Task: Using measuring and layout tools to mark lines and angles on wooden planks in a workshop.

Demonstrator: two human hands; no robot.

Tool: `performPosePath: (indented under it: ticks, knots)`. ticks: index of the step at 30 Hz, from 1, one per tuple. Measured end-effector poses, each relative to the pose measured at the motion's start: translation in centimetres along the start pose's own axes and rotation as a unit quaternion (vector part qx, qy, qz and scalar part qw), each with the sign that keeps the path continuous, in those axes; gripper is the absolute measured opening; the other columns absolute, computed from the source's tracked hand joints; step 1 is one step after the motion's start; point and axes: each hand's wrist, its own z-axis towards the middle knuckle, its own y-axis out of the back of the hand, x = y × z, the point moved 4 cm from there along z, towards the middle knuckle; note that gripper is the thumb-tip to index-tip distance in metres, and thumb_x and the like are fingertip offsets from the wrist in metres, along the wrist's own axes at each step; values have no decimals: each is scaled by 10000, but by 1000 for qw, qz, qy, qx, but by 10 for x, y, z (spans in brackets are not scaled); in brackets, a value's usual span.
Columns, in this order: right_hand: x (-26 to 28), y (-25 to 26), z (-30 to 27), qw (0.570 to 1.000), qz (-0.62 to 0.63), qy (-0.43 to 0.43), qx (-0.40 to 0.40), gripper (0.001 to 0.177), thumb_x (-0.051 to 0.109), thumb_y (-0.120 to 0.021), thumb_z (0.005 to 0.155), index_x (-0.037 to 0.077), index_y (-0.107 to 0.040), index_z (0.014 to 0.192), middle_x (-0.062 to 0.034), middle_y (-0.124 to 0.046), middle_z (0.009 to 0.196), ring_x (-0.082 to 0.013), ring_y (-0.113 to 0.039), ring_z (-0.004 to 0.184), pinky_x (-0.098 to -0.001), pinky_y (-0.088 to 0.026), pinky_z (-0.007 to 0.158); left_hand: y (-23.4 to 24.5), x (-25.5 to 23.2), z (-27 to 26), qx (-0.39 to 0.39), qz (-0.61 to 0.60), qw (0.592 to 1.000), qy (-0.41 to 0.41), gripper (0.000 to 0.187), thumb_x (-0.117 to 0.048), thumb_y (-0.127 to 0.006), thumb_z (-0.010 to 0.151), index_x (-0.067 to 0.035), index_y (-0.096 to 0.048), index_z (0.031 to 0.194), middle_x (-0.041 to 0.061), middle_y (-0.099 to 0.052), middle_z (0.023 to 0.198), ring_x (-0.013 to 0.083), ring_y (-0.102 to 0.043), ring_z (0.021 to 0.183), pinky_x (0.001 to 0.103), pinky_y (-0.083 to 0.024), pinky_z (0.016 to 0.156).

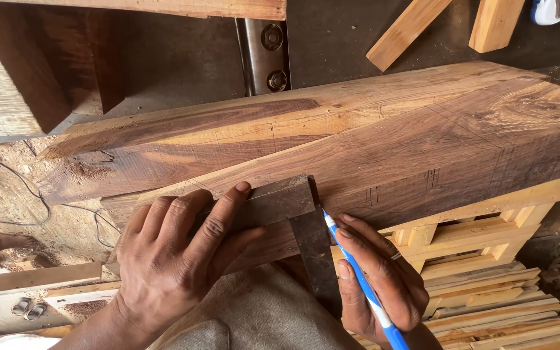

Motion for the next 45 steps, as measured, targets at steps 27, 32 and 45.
performPosePath:
  ticks: [27, 32, 45]
  knots:
    - [10, 6, 7, 1000, 7, -21, 2, 251, -30, -629, 929, -79, -671, 1171, -228, -746, 1114, -323, -767, 1107, -360, -639, 960, 1, 0, 0, -21, -5, 1000, -7, 685, -451, -812, 889, -118, -570, 1437, 71, -634, 1003, 195, -588, 811, 371, -479, 660]
    - [6, 0, 14, 1000, -16, 11, -5, 231, -32, -629, 952, -101, -672, 1168, -255, -736, 1124, -313, -776, 1065, -332, -645, 908, -7, 2, -7, -23, 12, 1000, -10, 712, -480, -808, 885, -121, -574, 1454, 62, -638, 978, 177, -579, 770, 337, -486, 622]
    - [-45, -25, -165, 975, 58, -30, -213, 618, 88, -889, 781, 29, -388, 1138, -220, -705, 1164, -148, -710, 922, -238, -588, 802, 18, -67, -64, -91, -222, 954, -181, 516, -255, -734, 925, -86, -642, 1403, 89, -692, 1166, 171, -661, 921, 349, -547, 759]
